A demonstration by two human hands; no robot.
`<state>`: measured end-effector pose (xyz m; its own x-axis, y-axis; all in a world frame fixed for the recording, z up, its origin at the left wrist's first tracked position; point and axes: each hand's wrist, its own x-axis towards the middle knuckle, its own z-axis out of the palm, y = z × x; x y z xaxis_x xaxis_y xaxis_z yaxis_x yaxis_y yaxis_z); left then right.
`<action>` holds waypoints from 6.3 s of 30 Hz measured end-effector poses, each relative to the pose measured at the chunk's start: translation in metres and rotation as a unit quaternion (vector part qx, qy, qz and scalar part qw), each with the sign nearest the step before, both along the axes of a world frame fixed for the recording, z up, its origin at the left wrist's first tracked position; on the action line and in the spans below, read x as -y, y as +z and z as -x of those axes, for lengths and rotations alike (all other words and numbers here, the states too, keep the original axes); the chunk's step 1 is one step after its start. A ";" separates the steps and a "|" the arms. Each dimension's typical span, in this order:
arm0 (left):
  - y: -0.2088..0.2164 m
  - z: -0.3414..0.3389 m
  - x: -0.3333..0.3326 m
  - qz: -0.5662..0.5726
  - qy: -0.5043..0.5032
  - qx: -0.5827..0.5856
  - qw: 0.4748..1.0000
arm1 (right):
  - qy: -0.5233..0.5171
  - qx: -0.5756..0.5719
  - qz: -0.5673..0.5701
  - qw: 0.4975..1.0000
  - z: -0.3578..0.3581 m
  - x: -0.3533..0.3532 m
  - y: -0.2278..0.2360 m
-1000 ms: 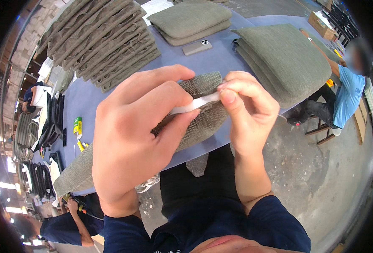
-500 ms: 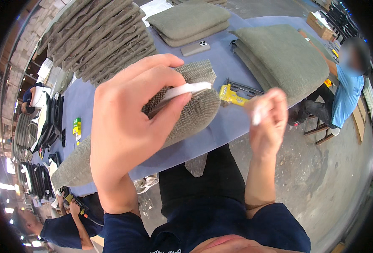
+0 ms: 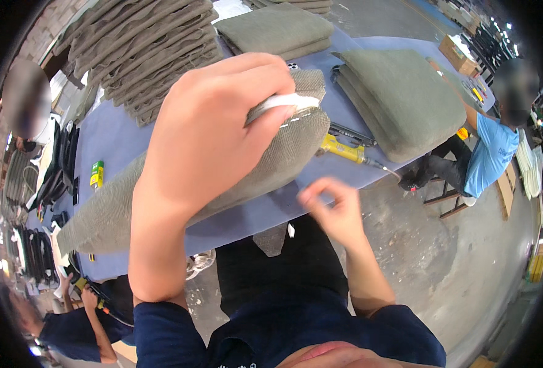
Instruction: The person trims the edges of a green fabric cushion using red-handled scissors. They repeatedly cut along the perimeter, flip the cushion, and remove excess fabric pieces.
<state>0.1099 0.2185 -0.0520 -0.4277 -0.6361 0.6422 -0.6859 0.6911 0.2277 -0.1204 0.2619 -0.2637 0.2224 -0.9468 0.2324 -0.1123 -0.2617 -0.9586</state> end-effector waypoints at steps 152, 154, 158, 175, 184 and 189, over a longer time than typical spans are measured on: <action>0.018 0.029 -0.009 -0.175 0.034 -0.025 0.984 | 0.028 0.317 0.227 0.920 -0.047 0.083 0.076; 0.016 0.022 0.005 -0.245 0.026 -0.070 0.967 | 0.042 0.338 0.184 0.922 -0.048 0.080 0.078; 0.018 0.027 0.014 -0.313 0.043 -0.106 0.943 | 0.053 0.355 0.176 0.917 -0.042 0.075 0.079; 0.002 0.050 -0.018 -0.006 0.117 -0.054 0.992 | -0.027 0.073 0.280 0.957 0.018 0.058 0.111; -0.002 0.057 -0.024 0.024 0.091 -0.097 0.991 | 0.039 0.050 0.300 0.952 0.032 0.061 0.113; -0.038 0.038 -0.068 0.211 -0.047 -0.019 0.976 | 0.047 0.034 0.163 0.985 0.022 0.057 0.118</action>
<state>0.0719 0.2864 -0.0899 -0.4414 -0.2704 0.8556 -0.6118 0.7882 -0.0665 -0.1422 0.2046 -0.1455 0.2787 -0.7959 0.5374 -0.0119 -0.5624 -0.8268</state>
